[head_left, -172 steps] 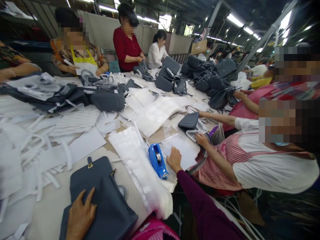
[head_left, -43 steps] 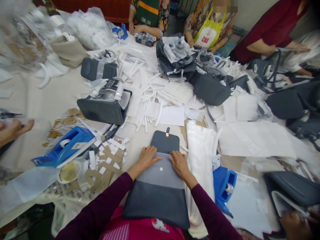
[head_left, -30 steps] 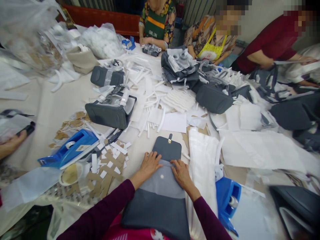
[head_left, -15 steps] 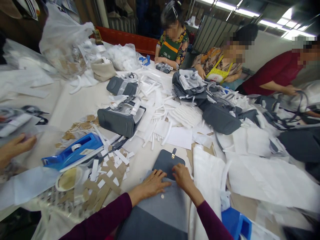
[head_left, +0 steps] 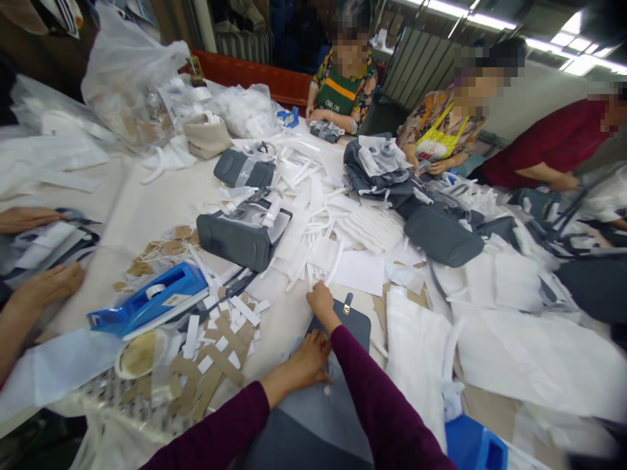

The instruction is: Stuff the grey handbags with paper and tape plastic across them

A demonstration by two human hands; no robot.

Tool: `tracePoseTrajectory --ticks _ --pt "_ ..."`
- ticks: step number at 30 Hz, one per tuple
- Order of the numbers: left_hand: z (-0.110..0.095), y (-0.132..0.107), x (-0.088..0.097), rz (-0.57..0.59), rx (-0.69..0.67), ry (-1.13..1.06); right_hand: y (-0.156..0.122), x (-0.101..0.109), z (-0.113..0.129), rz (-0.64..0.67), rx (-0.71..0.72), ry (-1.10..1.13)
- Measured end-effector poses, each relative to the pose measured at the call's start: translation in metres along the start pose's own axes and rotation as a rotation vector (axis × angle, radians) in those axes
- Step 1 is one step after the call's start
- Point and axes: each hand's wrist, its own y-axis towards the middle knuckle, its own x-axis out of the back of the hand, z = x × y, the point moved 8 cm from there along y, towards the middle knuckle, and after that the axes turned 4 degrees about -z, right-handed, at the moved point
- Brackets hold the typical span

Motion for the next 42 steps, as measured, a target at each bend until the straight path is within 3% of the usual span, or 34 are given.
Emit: tracePoseTrajectory --ticks 4,7,10,16,20,29,37,42 --pt "-0.004 0.003 0.010 0.071 0.039 0.065 -0.019 0.024 -0.064 0.072 0.040 -0.024" --pt "-0.007 0.004 0.012 0.099 0.022 0.080 -0.039 0.044 -0.111 0.049 0.070 -0.035" --pt "-0.010 0.004 0.012 0.097 0.001 0.093 -0.066 0.050 -0.137 0.008 0.119 -0.043" --pt "-0.018 0.001 0.014 0.088 -0.037 0.122 -0.108 0.033 -0.137 0.025 0.253 -0.042" --pt "-0.017 0.000 0.018 0.007 -0.017 0.085 -0.113 0.027 -0.135 0.056 0.309 -0.059" --pt "-0.017 -0.001 0.019 0.026 -0.006 0.164 -0.131 0.028 -0.124 0.085 0.439 -0.027" --pt "-0.019 -0.003 0.021 0.029 -0.030 0.126 -0.137 0.017 -0.135 0.052 0.382 0.036" --pt "-0.023 -0.004 0.021 0.072 -0.102 0.147 -0.116 0.015 -0.145 0.125 0.276 -0.049"
